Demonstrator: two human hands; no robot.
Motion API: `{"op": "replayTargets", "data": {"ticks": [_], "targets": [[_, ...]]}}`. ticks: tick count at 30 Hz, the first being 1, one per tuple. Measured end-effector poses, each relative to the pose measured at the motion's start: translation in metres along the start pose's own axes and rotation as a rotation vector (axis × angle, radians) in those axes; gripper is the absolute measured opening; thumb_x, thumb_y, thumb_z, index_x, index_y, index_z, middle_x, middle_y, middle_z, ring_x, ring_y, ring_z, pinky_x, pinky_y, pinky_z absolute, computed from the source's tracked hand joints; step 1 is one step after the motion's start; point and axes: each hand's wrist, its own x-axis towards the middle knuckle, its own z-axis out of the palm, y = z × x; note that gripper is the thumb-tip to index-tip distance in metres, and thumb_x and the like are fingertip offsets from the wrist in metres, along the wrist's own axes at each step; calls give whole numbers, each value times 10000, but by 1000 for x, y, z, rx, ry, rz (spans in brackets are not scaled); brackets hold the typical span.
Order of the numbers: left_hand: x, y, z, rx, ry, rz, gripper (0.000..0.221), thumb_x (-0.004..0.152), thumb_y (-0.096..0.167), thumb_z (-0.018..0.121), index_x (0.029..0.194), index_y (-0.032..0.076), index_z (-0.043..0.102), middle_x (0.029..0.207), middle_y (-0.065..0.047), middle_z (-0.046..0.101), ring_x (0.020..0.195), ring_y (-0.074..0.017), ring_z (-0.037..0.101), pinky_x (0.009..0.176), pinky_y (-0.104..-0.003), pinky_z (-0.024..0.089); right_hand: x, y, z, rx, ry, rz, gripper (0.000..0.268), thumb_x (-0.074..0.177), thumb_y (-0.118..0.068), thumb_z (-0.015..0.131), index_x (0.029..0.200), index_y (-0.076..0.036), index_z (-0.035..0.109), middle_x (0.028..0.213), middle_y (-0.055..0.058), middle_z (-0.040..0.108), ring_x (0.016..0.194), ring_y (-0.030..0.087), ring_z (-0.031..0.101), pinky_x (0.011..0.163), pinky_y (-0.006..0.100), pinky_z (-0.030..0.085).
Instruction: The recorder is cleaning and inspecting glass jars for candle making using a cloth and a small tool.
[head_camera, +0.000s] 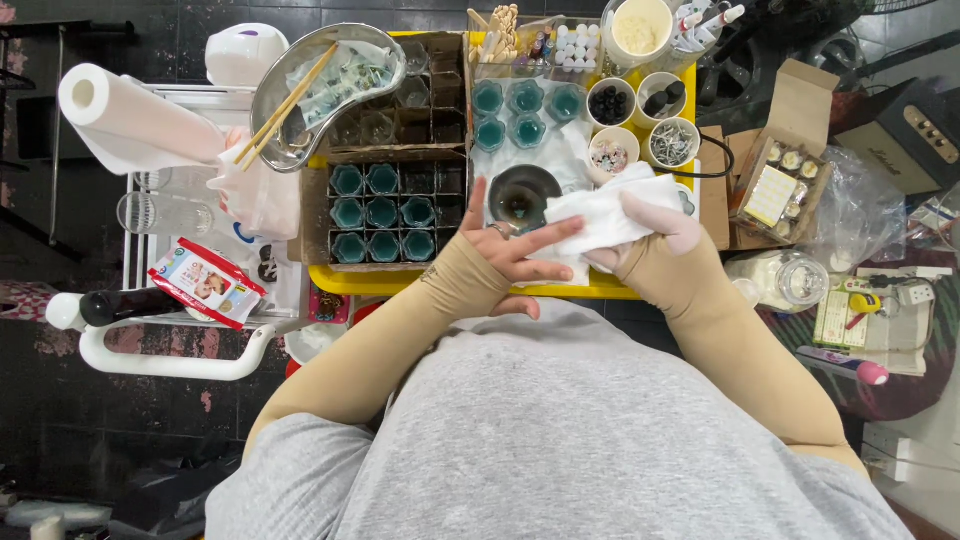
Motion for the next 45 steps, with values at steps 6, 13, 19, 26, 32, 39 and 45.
{"op": "replayTargets", "data": {"ticks": [6, 13, 19, 26, 32, 39, 45], "targets": [[-14, -10, 11, -24, 363, 156, 831, 956, 857, 134, 1693, 476, 80, 1726, -12, 359, 1124, -272, 744, 1318, -625, 110, -1, -8, -5, -129, -5, -253, 585, 1053, -135, 406, 1604, -4, 259, 1567, 206, 445, 1450, 344, 496, 1245, 542, 363], [8, 15, 4, -1586, 240, 170, 814, 976, 864, 179, 1524, 537, -327, 1487, -193, 563, 861, -154, 772, 1014, -313, 600, 3, 17, 1, -262, -89, -210, 685, 1039, -131, 431, 1676, -21, 204, 1490, 182, 507, 1363, 302, 543, 1169, 447, 407], [10, 8, 16, -1961, 203, 126, 965, 883, 867, 295, 1488, 534, -380, 1600, -335, 413, 865, -281, 755, 901, -379, 604, -5, 15, 1, -259, -139, -135, 729, 1033, -102, 463, 1700, -42, 177, 1423, 156, 532, 1317, 273, 560, 1154, 430, 430], [-4, 9, 22, -2224, 106, 83, 990, 821, 919, 265, 1496, 589, -380, 1637, -341, 379, 920, -304, 753, 1011, -448, 564, -12, 5, -20, -222, -161, -71, 787, 1000, -80, 515, 1714, -14, 192, 1419, 151, 575, 1258, 262, 596, 1109, 407, 460], [2, 13, 8, -2334, -14, 89, 1028, 790, 955, 218, 1558, 572, -347, 1622, -304, 377, 976, -366, 740, 1054, -543, 557, -12, -16, -22, -505, -95, -248, 727, 954, -107, 514, 1630, -10, 266, 1364, 175, 603, 1247, 316, 633, 1089, 450, 492], [18, 19, 8, -2299, -5, -264, 1175, 606, 1019, 228, 1572, 554, -254, 1612, -286, 392, 1480, -408, 461, 1177, -506, 368, -17, 1, -18, -1292, -381, -369, 534, 1043, -104, 529, 1549, 40, 436, 1596, 185, 510, 1309, 285, 575, 1147, 345, 407], [11, 30, 17, -2687, 124, -168, 1130, 729, 1050, 176, 1678, 542, -168, 1649, -263, 399, 1401, -465, 471, 1224, -653, 288, -22, -20, -8, -1695, -687, -628, 540, 951, -52, 607, 1480, -3, 507, 1392, 188, 663, 1213, 304, 698, 1013, 336, 549]]}}
